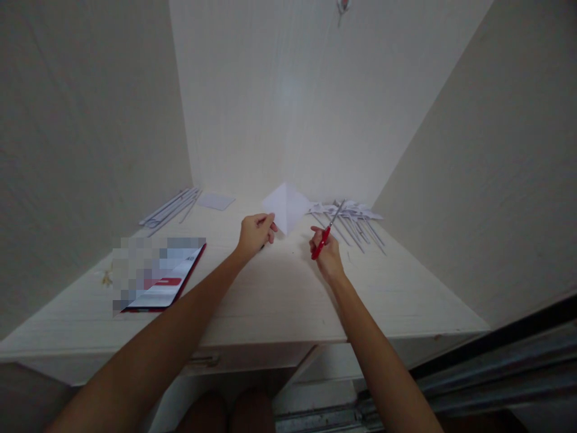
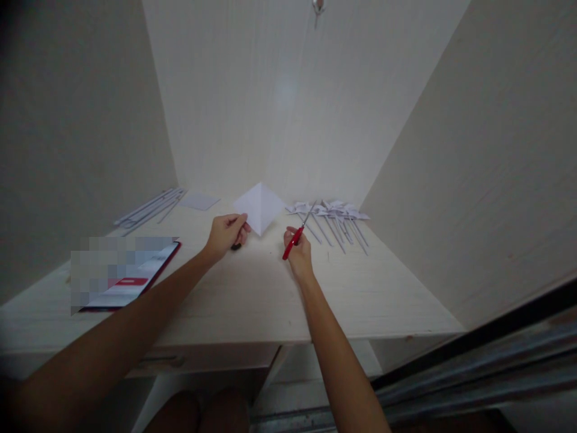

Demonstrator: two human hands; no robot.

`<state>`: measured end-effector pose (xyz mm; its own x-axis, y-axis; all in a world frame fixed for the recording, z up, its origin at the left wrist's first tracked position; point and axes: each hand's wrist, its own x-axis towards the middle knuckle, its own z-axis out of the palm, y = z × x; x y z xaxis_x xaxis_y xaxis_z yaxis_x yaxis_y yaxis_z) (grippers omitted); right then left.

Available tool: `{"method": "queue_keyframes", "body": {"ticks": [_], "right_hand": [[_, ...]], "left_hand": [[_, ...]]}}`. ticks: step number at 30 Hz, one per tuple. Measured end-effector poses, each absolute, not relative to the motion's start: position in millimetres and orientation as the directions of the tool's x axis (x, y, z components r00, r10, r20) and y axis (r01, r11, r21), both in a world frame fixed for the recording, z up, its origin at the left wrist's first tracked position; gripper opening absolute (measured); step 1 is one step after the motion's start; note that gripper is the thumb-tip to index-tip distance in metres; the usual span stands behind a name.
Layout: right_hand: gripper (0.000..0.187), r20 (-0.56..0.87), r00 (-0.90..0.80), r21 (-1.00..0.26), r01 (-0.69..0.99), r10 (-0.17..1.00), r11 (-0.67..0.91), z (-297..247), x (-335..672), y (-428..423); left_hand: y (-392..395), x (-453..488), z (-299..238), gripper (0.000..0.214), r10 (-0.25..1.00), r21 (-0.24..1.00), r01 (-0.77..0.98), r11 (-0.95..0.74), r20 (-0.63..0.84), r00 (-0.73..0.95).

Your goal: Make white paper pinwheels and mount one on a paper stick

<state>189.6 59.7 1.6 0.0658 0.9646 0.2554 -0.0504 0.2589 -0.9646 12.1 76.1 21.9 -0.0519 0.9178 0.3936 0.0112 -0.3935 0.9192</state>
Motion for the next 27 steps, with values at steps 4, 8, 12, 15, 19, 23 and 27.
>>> {"method": "queue_keyframes", "body": {"ticks": [4, 8, 12, 15, 19, 23, 27], "right_hand": [[0.057, 0.236, -0.052, -0.972, -0.016, 0.970, 0.235, 1, 189, 53], [0.062, 0.157, -0.300, -0.987, -0.026, 0.941, 0.157, 1, 185, 43], [0.069, 0.085, -0.464, -0.996, -0.063, 0.882, 0.063, 3, 179, 34], [0.073, 0.025, -0.593, -0.994, -0.100, 0.805, -0.042, 6, 177, 29], [0.081, -0.036, -0.711, -0.984, -0.097, 0.702, -0.149, 9, 175, 24], [0.082, -0.038, -0.727, -0.989, -0.072, 0.685, -0.132, 9, 174, 24], [0.083, -0.025, -0.728, -0.991, -0.070, 0.685, -0.110, 8, 174, 25]], "left_hand": [[80, 7, 22, 0.034, 0.895, 0.908, 0.014, -0.418, 0.414, -0.167], [78, 5, 26, 0.032, 0.879, 0.904, 0.010, -0.427, 0.418, -0.227], [74, 7, 30, 0.032, 0.840, 0.880, 0.050, -0.473, 0.467, -0.277], [73, 7, 31, 0.034, 0.794, 0.849, 0.124, -0.513, 0.525, -0.306], [75, 7, 31, 0.034, 0.715, 0.793, 0.262, -0.551, 0.610, -0.343], [74, 8, 32, 0.035, 0.677, 0.748, 0.322, -0.581, 0.663, -0.318], [72, 9, 33, 0.034, 0.645, 0.720, 0.380, -0.581, 0.692, -0.324]]}}
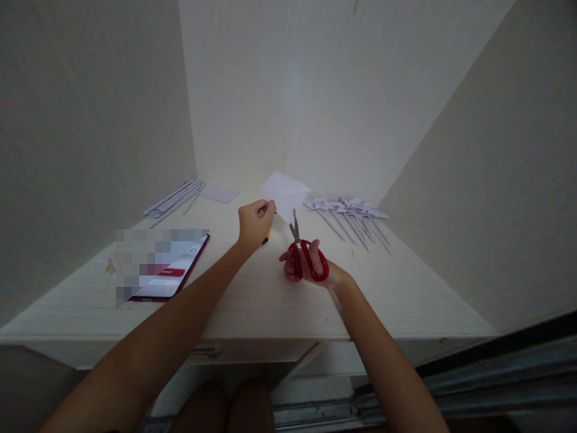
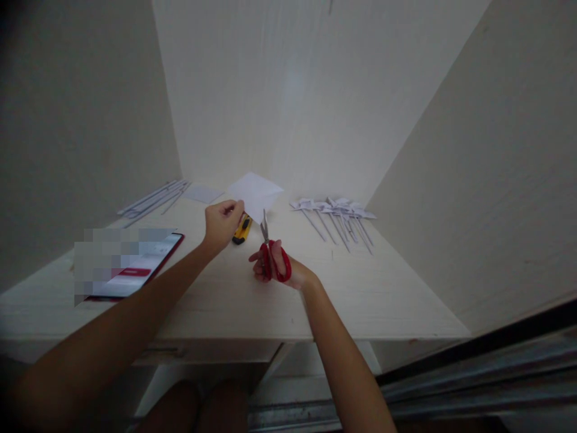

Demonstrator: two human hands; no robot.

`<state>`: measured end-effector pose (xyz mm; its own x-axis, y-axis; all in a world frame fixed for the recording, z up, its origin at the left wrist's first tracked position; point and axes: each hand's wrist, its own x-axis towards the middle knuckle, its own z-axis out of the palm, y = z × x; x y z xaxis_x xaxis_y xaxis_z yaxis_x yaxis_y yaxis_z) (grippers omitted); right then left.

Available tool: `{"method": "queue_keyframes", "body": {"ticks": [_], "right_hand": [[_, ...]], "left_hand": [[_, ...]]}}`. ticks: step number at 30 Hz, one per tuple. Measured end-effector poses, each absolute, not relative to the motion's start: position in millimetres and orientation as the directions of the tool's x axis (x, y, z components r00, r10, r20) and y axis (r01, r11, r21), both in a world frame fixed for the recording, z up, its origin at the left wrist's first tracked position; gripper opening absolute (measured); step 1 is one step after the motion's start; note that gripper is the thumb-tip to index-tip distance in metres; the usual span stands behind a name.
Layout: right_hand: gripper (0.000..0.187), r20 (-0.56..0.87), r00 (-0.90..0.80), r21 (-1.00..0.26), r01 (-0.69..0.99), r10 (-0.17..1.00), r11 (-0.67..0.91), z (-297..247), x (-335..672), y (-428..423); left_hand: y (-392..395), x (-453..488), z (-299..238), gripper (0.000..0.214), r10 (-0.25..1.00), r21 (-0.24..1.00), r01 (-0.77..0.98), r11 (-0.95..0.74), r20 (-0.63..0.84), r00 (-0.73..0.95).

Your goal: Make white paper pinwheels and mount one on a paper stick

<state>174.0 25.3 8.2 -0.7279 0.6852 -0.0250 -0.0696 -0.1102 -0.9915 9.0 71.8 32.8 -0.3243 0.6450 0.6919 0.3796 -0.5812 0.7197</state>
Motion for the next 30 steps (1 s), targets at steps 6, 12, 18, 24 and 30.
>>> {"method": "queue_keyframes", "body": {"ticks": [6, 12, 18, 24, 30], "right_hand": [[0.080, -0.035, -0.704, -0.997, -0.024, 0.709, -0.073, 10, 174, 24], [0.082, -0.029, -0.685, -0.999, -0.002, 0.728, -0.042, 11, 174, 24], [0.082, -0.026, -0.679, -0.999, -0.001, 0.734, -0.036, 9, 174, 25], [0.076, -0.032, -0.684, -0.998, -0.018, 0.729, -0.061, 13, 173, 22], [0.078, -0.047, -0.680, -0.999, 0.016, 0.732, -0.049, 10, 174, 25]], "left_hand": [[69, 14, 30, 0.036, 0.588, 0.673, 0.417, -0.611, 0.738, -0.330], [66, 19, 29, 0.034, 0.579, 0.664, 0.406, -0.628, 0.747, -0.328], [66, 20, 28, 0.035, 0.555, 0.635, 0.436, -0.638, 0.772, -0.311], [64, 20, 29, 0.037, 0.551, 0.621, 0.460, -0.635, 0.781, -0.293], [65, 21, 28, 0.036, 0.564, 0.631, 0.446, -0.635, 0.773, -0.290]]}}
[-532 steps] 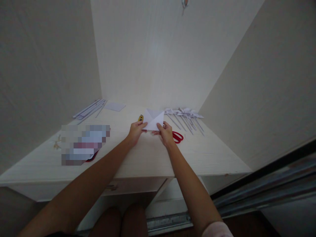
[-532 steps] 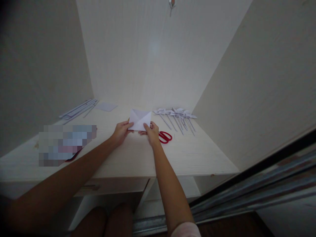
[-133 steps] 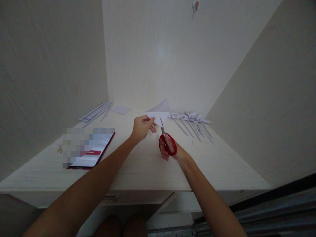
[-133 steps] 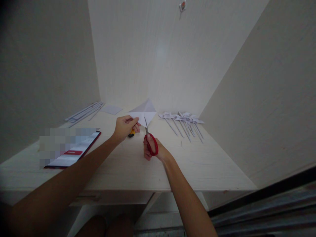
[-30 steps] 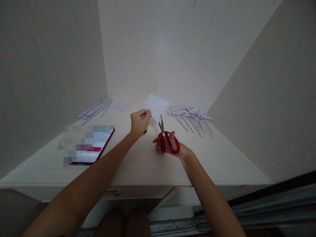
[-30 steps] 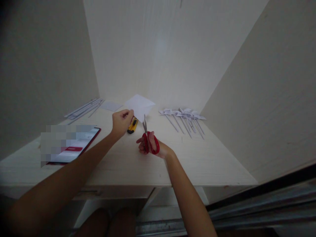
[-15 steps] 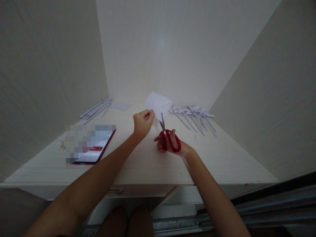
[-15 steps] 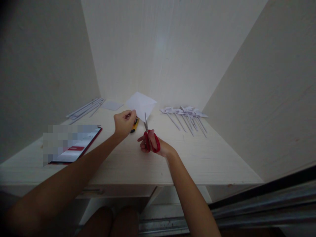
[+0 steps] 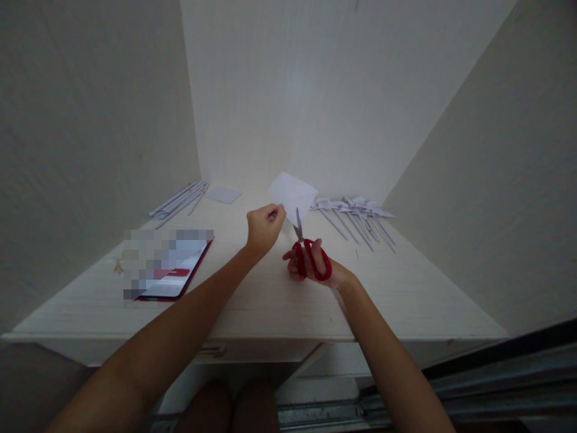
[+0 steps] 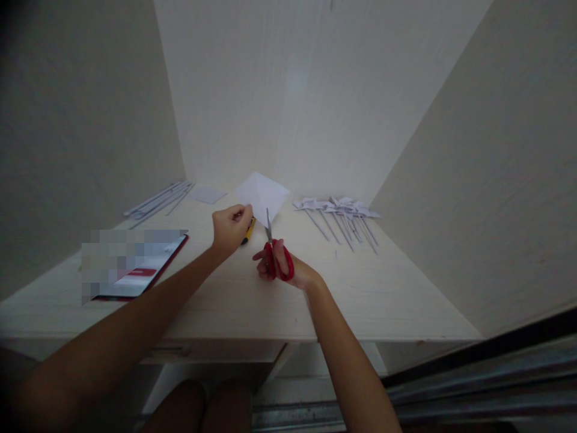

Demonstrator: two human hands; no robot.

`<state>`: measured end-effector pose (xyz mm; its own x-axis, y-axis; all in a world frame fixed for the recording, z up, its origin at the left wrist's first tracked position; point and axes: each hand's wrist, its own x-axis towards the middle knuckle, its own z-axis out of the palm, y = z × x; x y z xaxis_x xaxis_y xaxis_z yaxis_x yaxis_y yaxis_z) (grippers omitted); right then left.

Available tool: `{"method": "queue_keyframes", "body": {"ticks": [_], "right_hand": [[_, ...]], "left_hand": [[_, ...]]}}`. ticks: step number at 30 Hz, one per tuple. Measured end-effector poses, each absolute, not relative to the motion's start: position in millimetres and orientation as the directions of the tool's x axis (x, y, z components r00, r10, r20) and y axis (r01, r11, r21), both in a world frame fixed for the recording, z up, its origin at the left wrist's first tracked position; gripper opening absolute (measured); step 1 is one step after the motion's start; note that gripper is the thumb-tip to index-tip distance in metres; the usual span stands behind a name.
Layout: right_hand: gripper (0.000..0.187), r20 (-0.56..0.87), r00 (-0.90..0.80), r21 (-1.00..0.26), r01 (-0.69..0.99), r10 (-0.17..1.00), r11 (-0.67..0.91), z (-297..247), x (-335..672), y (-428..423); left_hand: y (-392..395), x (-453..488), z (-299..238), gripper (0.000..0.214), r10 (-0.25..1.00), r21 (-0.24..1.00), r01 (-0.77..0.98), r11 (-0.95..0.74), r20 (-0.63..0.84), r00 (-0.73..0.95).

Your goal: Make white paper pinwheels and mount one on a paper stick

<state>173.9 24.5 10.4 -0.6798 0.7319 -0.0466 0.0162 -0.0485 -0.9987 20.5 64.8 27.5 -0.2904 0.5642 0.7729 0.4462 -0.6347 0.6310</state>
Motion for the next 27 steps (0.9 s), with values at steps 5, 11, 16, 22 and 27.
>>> {"method": "queue_keyframes", "body": {"ticks": [5, 11, 16, 22, 27], "right_hand": [[0.080, -0.051, -0.683, -0.999, 0.028, 0.729, -0.044, 11.0, 174.5, 24.0], [0.079, -0.050, -0.673, -0.998, 0.010, 0.738, -0.059, 12.6, 174.0, 22.5], [0.078, -0.056, -0.671, -0.998, 0.010, 0.739, -0.066, 11.5, 174.6, 23.3], [0.079, -0.052, -0.677, -0.998, 0.021, 0.735, -0.051, 12.9, 174.9, 22.1], [0.078, -0.041, -0.683, -0.999, 0.012, 0.730, -0.045, 12.3, 174.9, 22.2]], "left_hand": [[65.7, 20.2, 26.9, 0.036, 0.570, 0.635, 0.447, -0.630, 0.769, -0.288], [63.0, 20.2, 29.3, 0.036, 0.563, 0.615, 0.458, -0.642, 0.784, -0.264], [64.0, 20.0, 29.3, 0.036, 0.558, 0.609, 0.455, -0.650, 0.788, -0.259], [65.1, 19.8, 29.2, 0.035, 0.569, 0.620, 0.452, -0.642, 0.780, -0.261], [65.9, 19.7, 28.6, 0.034, 0.571, 0.616, 0.454, -0.644, 0.782, -0.251]]}}
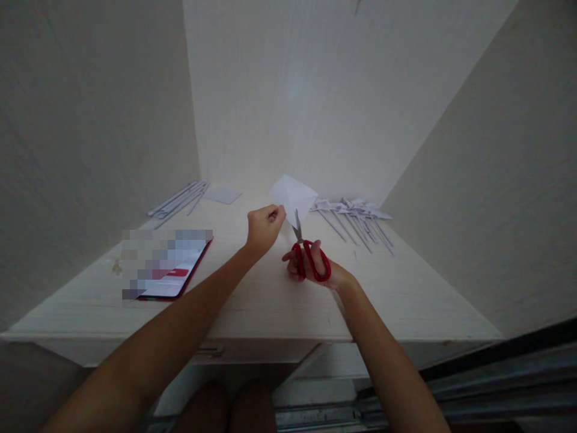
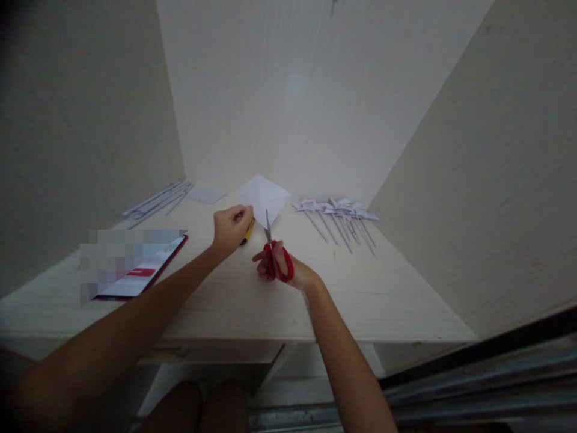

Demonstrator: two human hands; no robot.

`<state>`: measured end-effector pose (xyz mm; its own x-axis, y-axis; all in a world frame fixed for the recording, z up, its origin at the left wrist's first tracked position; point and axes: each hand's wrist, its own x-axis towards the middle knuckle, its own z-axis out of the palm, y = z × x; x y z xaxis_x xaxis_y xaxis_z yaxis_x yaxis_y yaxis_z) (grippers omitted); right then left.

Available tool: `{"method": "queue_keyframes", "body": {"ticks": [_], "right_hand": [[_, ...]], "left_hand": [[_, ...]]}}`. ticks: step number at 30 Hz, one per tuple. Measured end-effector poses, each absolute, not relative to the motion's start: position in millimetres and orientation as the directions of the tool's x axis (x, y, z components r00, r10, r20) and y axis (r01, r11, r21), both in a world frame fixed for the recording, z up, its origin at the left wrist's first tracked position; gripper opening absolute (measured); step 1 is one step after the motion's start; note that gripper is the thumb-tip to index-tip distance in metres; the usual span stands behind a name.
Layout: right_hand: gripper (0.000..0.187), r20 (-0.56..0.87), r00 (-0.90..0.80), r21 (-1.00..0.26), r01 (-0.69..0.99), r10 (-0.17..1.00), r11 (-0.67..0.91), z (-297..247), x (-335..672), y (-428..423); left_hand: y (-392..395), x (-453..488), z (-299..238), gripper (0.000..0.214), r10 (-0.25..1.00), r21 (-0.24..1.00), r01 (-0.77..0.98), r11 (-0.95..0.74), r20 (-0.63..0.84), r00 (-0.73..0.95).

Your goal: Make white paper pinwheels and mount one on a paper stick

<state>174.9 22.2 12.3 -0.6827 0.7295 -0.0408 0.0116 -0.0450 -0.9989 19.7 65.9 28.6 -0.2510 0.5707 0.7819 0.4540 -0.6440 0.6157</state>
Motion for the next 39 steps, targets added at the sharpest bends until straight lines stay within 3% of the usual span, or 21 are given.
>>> {"method": "queue_keyframes", "body": {"ticks": [39], "right_hand": [[0.059, 0.023, -0.668, -0.986, -0.137, 0.744, -0.092, 7.6, 167.8, 23.5]], "left_hand": [[66.1, 19.9, 29.9, 0.034, 0.535, 0.579, 0.486, -0.655, 0.809, -0.242]]}}
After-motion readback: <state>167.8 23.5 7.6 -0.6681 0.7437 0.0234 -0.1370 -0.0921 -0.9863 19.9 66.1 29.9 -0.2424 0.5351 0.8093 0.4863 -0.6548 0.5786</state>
